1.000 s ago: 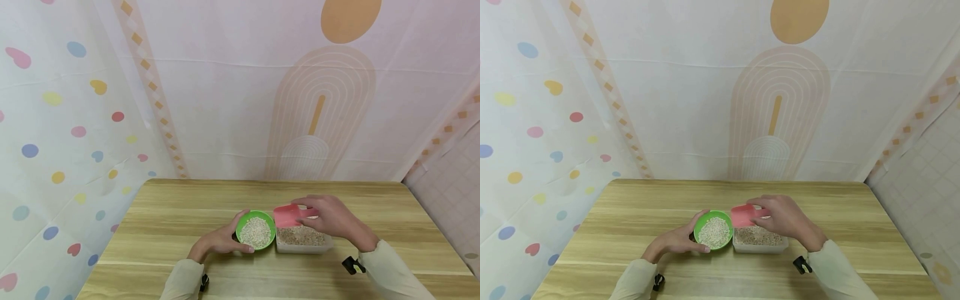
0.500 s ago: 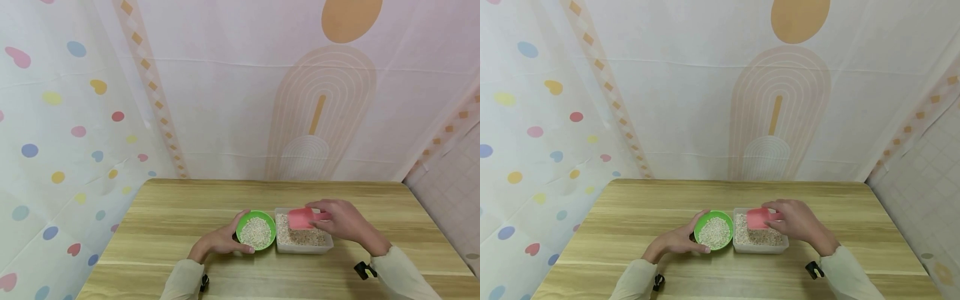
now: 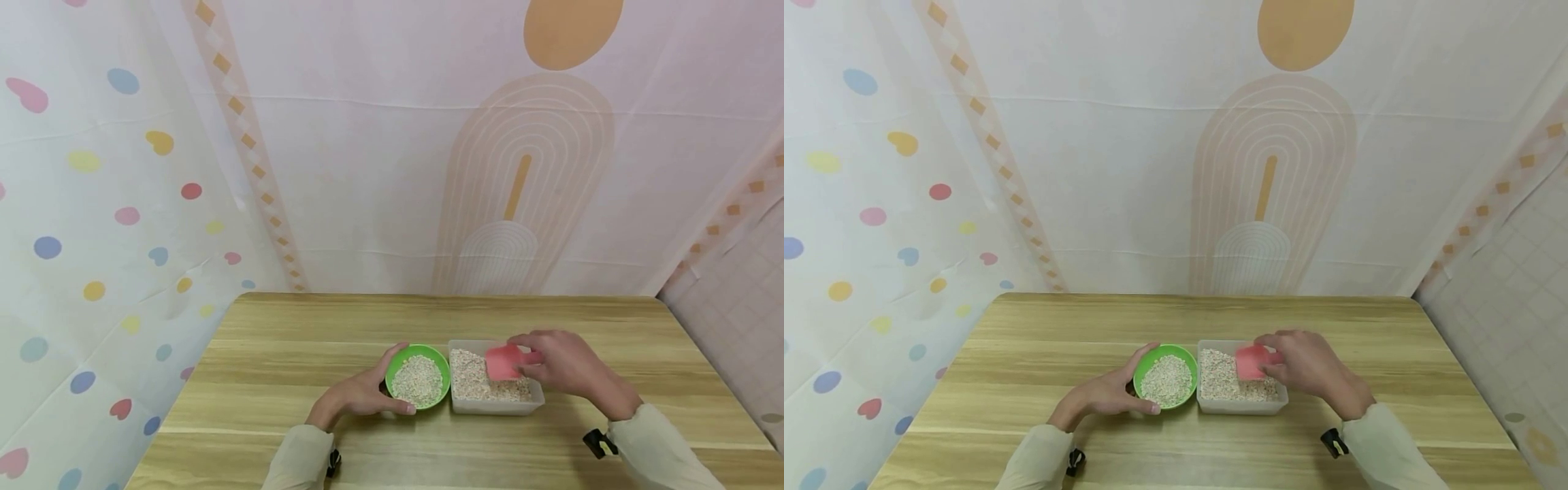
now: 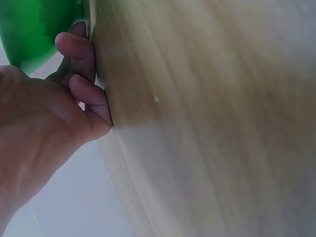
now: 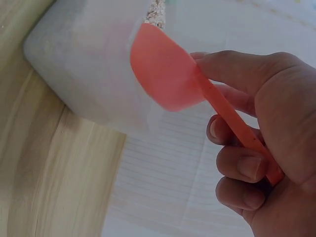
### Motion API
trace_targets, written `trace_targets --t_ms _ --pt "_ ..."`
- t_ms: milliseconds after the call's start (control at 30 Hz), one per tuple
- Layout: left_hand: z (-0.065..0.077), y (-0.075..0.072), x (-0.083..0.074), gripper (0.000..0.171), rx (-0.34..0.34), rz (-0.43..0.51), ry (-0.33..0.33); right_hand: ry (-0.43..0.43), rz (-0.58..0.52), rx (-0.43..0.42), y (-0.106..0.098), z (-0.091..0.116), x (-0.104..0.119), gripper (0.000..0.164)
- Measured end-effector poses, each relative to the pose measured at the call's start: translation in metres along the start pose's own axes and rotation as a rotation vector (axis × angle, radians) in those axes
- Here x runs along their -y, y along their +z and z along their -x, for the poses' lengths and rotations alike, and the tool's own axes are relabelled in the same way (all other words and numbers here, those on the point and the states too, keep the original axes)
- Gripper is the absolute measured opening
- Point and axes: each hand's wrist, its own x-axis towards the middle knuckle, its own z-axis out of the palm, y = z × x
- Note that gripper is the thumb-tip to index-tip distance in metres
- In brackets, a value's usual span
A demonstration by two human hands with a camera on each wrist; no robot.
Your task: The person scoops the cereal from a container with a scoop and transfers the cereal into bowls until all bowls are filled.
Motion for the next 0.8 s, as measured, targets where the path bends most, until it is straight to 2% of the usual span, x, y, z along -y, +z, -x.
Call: trace_targets --t_ms 167,400,800 --pt "-0.0004 0.0001 0.0004 0.116 -0.001 -0.010 0.006 0.024 0.001 0.049 0.0001 -0.0001 0.0008 0.031" --pt "0.0003 -0.0017 -0.0004 0.116 0.004 -0.016 0.006 0.095 -0.067 0.174 0.0008 -0.0024 0.0022 0.030" --pt "-0.0012 -0.0003 0.0014 0.116 0.000 -0.019 0.055 0.178 -0.164 0.265 0.0069 -0.0059 0.0101 0.031"
